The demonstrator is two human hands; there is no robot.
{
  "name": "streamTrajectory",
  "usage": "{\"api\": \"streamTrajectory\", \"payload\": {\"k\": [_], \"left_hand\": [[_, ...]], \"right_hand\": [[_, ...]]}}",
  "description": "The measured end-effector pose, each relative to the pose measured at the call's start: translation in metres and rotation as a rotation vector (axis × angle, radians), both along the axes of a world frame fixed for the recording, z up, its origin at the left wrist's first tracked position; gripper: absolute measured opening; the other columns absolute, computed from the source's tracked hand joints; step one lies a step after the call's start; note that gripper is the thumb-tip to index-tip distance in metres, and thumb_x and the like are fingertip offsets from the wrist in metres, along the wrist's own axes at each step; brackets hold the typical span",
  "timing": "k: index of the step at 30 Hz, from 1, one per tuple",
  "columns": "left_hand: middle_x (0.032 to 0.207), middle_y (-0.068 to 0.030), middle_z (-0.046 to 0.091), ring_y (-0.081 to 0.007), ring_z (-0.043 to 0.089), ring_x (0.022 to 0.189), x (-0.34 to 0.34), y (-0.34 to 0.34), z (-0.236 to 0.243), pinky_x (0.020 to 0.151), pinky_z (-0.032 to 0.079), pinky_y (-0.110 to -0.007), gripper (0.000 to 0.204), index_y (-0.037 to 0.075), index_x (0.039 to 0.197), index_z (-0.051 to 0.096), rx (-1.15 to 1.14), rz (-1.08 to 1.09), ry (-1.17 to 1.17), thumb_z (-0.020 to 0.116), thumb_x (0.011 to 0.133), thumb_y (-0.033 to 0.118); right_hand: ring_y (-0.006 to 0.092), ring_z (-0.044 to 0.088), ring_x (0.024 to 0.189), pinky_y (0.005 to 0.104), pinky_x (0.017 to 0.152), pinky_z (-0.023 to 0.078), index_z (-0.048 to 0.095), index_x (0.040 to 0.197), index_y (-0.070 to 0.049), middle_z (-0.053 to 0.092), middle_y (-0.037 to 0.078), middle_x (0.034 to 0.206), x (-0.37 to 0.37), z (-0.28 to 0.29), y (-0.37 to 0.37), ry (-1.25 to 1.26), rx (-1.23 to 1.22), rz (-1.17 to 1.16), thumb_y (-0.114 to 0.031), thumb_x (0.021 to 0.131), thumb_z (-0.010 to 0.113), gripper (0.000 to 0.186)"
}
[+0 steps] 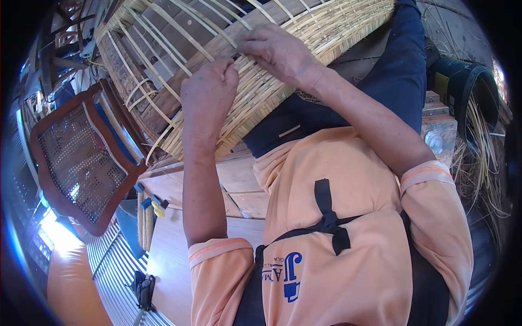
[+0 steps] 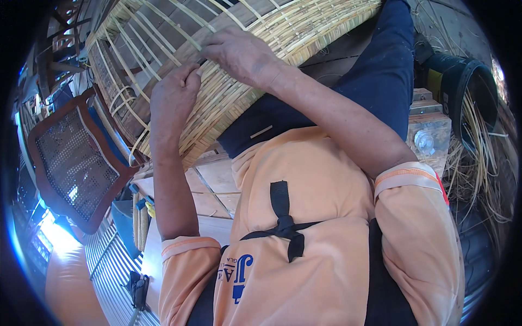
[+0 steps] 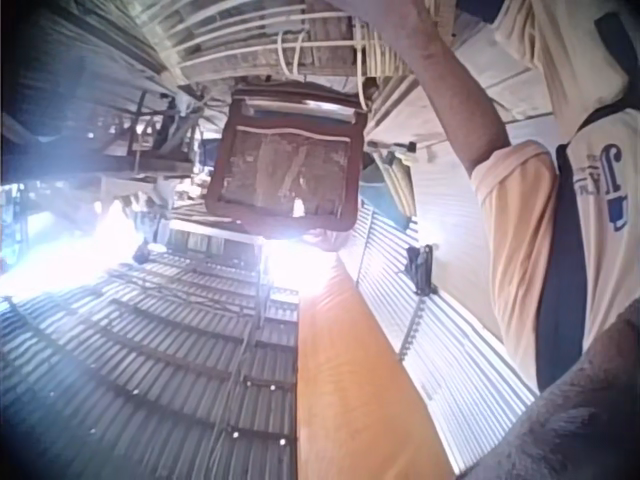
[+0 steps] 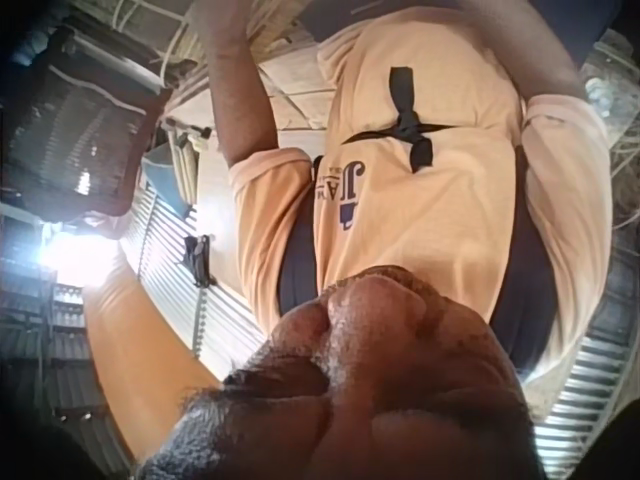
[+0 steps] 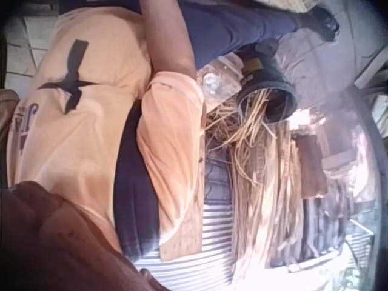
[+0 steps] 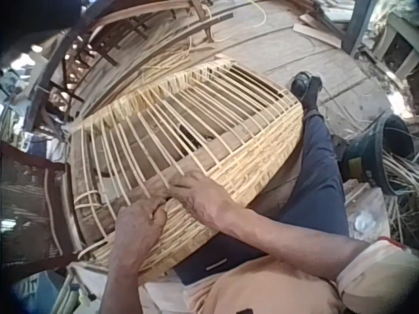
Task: The person is weaving thin bamboo strips onto a cage frame and applying glue to secure them.
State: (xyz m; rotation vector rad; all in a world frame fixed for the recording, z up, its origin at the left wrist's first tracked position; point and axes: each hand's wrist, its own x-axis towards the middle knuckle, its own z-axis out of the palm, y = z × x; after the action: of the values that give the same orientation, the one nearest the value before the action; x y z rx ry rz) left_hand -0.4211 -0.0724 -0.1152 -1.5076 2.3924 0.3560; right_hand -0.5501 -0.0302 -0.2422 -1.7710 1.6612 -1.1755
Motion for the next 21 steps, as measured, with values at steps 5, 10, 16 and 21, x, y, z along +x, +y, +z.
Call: {"api": "streamTrajectory", "payload": {"k": [5,10,16,21], "left_hand": [[0.1,-0.0162,0.062,-0.0289,0.059,0.096,0.042,0.001,0.044,0.086,0.044,-0.035,0.034,0.001,0.103,0.064,-0.271,0.145,0.376,0.056,0.089,0.031],[0.093,-0.0161,0.062,-0.0251,0.058,0.085,0.14,0.013,0.061,0.081,0.043,-0.033,0.045,-0.004,0.102,0.062,-0.62,0.636,0.247,0.046,0.094,0.037],[0.073,-0.0189,0.056,-0.0262,0.055,0.063,0.208,0.017,0.029,0.059,0.043,-0.039,0.05,-0.002,0.085,0.06,-0.459,0.689,0.313,0.042,0.095,0.044],[0.055,-0.0114,0.051,-0.0168,0.048,0.051,0.21,0.011,0.046,0.052,0.04,-0.033,0.046,-0.002,0.073,0.059,-0.662,0.349,0.049,0.048,0.094,0.037]], "right_hand": [[0.0238,0.051,0.11,0.0341,0.096,0.042,0.061,0.116,-0.02,0.058,0.002,0.113,0.008,0.013,-0.005,0.01,0.058,0.17,-0.012,0.085,0.057,0.032],[0.0231,0.051,0.107,0.0328,0.095,0.043,0.062,0.113,-0.019,0.06,0.002,0.106,0.013,0.012,-0.009,0.101,-0.127,0.203,-0.014,0.084,0.06,0.029],[0.0236,0.052,0.103,0.0329,0.09,0.045,0.062,0.103,-0.015,0.059,0.004,0.097,0.011,0.014,-0.011,0.153,-0.083,0.266,-0.017,0.084,0.059,0.019],[0.0252,0.053,0.101,0.0346,0.088,0.046,0.061,0.1,-0.014,0.058,0.006,0.093,0.005,0.008,-0.012,0.129,-0.113,0.305,-0.015,0.084,0.059,0.016]]}}
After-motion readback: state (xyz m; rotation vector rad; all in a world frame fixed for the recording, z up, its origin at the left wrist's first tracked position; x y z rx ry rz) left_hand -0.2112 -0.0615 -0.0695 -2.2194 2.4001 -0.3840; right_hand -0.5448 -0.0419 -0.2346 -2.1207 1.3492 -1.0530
